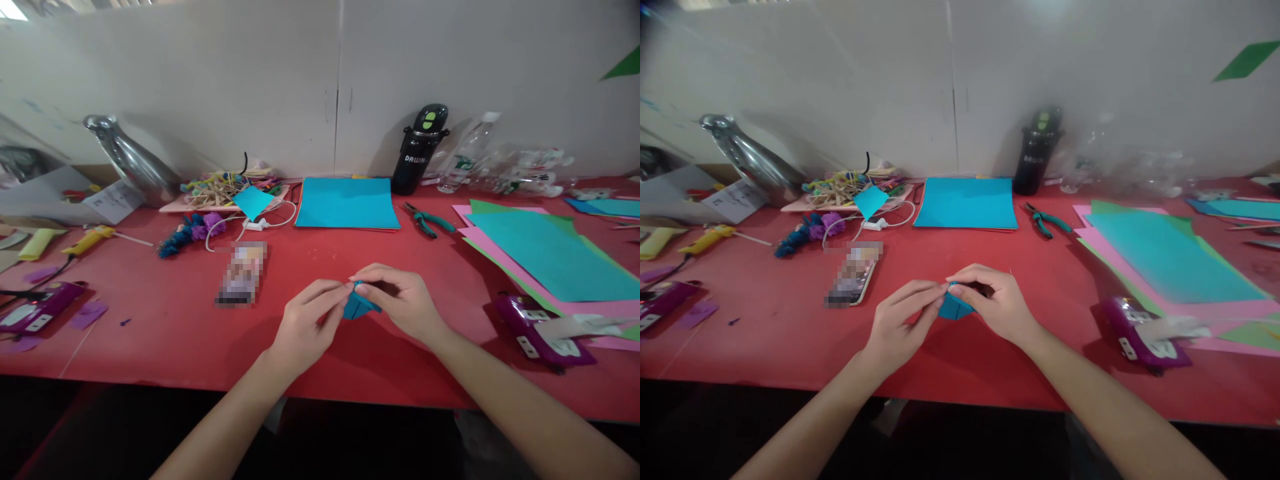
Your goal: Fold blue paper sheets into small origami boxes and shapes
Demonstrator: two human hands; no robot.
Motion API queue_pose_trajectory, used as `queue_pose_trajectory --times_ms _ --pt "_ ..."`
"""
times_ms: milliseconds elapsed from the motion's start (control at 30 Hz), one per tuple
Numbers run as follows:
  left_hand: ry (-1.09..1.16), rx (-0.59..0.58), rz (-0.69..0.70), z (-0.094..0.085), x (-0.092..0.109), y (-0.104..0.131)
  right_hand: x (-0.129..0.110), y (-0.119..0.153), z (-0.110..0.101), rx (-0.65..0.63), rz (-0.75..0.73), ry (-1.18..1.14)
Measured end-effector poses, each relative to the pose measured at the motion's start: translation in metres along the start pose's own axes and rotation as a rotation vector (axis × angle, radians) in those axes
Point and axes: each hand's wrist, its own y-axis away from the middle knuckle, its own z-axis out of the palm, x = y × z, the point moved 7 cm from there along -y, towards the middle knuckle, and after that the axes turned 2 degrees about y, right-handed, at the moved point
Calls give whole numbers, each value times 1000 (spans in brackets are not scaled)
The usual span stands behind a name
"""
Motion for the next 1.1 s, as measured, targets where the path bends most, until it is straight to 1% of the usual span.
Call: queue_pose_trajectory --times_ms 100,200,300,367,433,500,567,667,767,900,967,1033,1100 --pt "44 35 -60 -1 -3 -2 1 0 2 -20 2 2" --pt "165 50 -237 1 -15 -1 2 -1 3 -37 1 36" --pt "276 -2 -440 5 -29 3 1 0 2 -40 -2 97" --pt "278 -83 -500 8 -33 5 0 0 1 -37 1 125" --pt "241 -166 -511 11 -34 6 -1 0 -1 -16 15 137" --pt "217 -218 -523 13 -36 8 -1 0 -4 16 38 142" --pt "225 -226 -556 14 -40 11 0 0 -6 36 53 145" --pt "247 -214 -602 15 -44 13 0 -1 -6 24 47 161" --pt "290 -249 -614 17 -42 12 1 -2 -5 -9 51 169" --pt "373 -305 -609 24 -37 10 3 -2 6 -156 66 174" --pt "373 -282 -612 25 -39 10 3 -2 8 -187 53 187" --pt "360 -218 -609 23 -44 11 5 -4 5 -149 58 211" --pt "373 -119 -617 17 -51 11 10 -5 -2 -99 83 249"
